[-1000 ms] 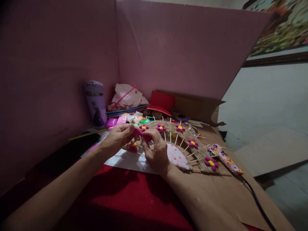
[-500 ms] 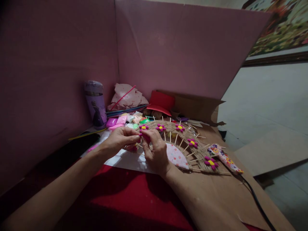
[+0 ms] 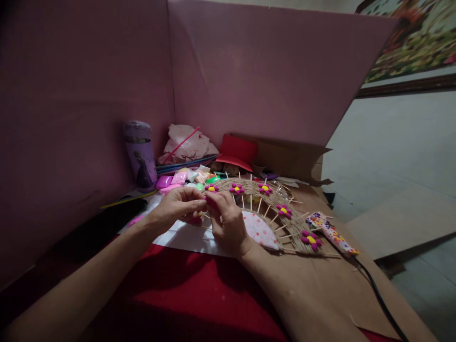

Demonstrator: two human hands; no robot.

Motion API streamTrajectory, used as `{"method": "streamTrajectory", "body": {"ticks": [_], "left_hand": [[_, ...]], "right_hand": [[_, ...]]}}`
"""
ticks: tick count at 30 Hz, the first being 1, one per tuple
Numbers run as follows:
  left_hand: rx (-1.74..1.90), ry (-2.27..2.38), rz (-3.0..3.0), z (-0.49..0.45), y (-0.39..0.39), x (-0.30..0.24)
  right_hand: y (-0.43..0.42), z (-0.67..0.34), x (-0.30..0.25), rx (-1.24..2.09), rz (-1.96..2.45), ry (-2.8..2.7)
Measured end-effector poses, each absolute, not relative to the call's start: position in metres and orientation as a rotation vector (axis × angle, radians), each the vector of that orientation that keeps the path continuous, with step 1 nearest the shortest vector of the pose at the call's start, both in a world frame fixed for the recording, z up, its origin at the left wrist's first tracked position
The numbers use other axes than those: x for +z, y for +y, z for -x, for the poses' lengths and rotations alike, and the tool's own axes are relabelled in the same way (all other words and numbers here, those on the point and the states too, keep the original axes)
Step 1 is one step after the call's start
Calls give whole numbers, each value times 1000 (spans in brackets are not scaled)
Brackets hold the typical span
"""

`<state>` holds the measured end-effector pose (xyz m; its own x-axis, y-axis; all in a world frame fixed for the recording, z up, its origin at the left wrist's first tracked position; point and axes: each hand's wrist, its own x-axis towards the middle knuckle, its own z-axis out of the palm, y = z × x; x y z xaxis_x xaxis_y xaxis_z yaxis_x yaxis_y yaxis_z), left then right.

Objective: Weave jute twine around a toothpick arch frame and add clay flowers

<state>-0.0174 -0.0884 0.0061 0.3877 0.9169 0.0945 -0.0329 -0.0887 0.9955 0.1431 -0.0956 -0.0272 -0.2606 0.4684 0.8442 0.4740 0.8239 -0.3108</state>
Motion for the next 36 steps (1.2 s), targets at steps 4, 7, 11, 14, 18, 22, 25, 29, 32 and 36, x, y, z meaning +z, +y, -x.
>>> {"method": "streamTrajectory", "body": {"ticks": [4,7,11,14,18,22,25,29,32,36], "left_hand": [[1023,910,-1400,14,-89,5],[1106,845,-1374,16,-87,5],[1267,592,-1237,22,-84,8],[1278,551,-1128,23,-82,10],[1246,579,-1005,21,-83,9],[1232,555,-1034,19,-85,9],[1175,543,-1085,16,-86,4],[1134,548,-1190,9,-85,-6],[1143,577,-1240,6,-86,-10],[1170,662,-1279,5,-92,-6]], "right_hand": [[-97,-142,-27,-22,727,-1944],[-96,-142,-28,-81,833,-1936],[-90,-143,-28,-108,937,-1834],[-88,-145,-27,-14,987,-1747],[-89,-143,-25,151,1025,-1669],[-90,-141,-28,348,983,-1616],[-92,-141,-29,394,905,-1636],[-95,-142,-26,298,833,-1683],[-97,-144,-24,263,776,-1733],[-96,-145,-24,254,682,-1810]]}}
